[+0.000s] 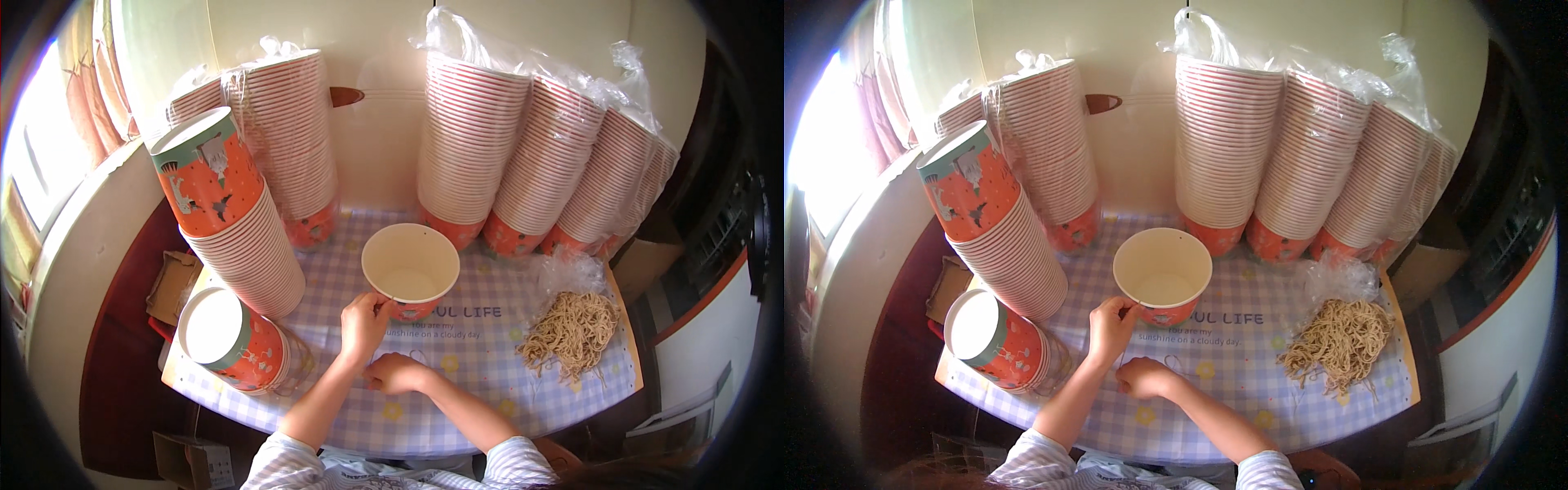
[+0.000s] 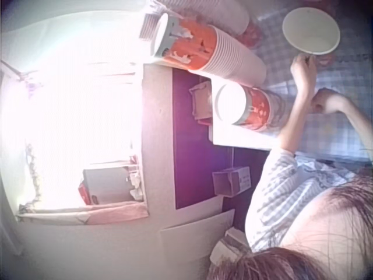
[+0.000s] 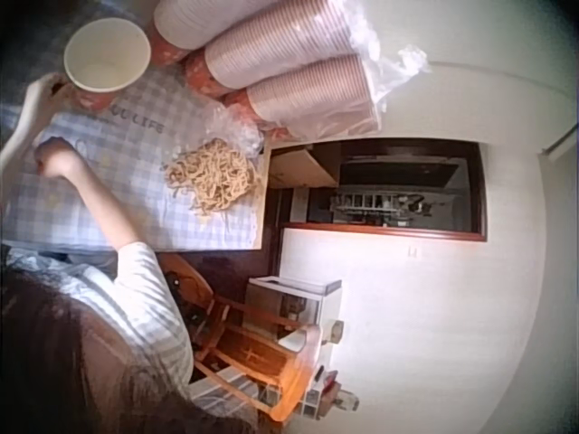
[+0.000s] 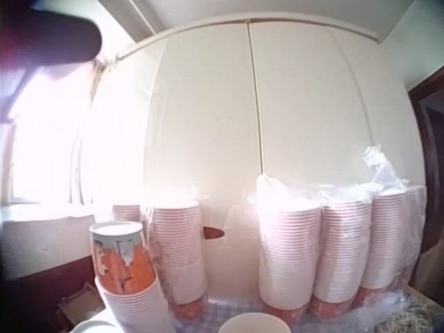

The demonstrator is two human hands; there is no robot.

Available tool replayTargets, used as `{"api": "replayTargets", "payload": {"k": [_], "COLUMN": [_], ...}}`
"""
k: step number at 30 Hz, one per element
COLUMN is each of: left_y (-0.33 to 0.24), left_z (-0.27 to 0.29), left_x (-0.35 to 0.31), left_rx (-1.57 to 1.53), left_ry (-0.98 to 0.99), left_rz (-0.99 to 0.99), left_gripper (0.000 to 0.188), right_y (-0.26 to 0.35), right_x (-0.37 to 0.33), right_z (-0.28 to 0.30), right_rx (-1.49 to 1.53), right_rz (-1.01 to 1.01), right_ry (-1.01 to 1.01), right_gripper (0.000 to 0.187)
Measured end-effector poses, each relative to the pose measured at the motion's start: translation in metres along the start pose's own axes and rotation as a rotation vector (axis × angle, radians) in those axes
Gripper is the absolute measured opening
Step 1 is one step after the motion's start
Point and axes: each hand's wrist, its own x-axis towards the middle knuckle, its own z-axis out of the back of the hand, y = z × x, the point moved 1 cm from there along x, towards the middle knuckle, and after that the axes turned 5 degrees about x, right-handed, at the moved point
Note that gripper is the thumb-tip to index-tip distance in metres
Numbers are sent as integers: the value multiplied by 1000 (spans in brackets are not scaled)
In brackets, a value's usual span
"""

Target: The recorder is attaching elastic bands to paper cups at a workstation.

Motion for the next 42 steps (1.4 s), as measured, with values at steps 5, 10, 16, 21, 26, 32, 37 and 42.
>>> {"api": "replayTargets", "payload": {"k": [5, 10, 16, 21, 26, 32, 37, 42], "left_y": [1, 25, 34, 26, 21, 26, -3, 0], "left_z": [-1, -5, -8, -7, -12, -6, 24, 24], "left_x": [8, 11, 2, 0, -1, -1, 22, 31], "left_rx": [-124, -301, -380, -358, -210, -65, 389, 400], "left_ry": [76, 222, 245, 40, 42, -50, -174, 56], "left_rz": [105, 221, 204, 56, 65, -81, -455, -592], "left_gripper": [11, 12, 12, 12, 10, 13, 23, 23], "right_y": [-5, -13, -8, -4, 1, 31, 46, 50], "right_x": [-2, -1, -16, -25, -27, -60, -108, -157], "right_z": [-1, -3, 14, 22, 16, 33, 53, 71], "right_rx": [-17, 64, -36, -112, -184, -117, 78, 365], "right_rz": [2, 12, -81, -119, -121, 24, 357, 848], "right_ry": [-18, -41, 89, -54, -86, -81, -25, -127], "right_gripper": [16, 20, 29, 32, 32, 29, 25, 17]}}
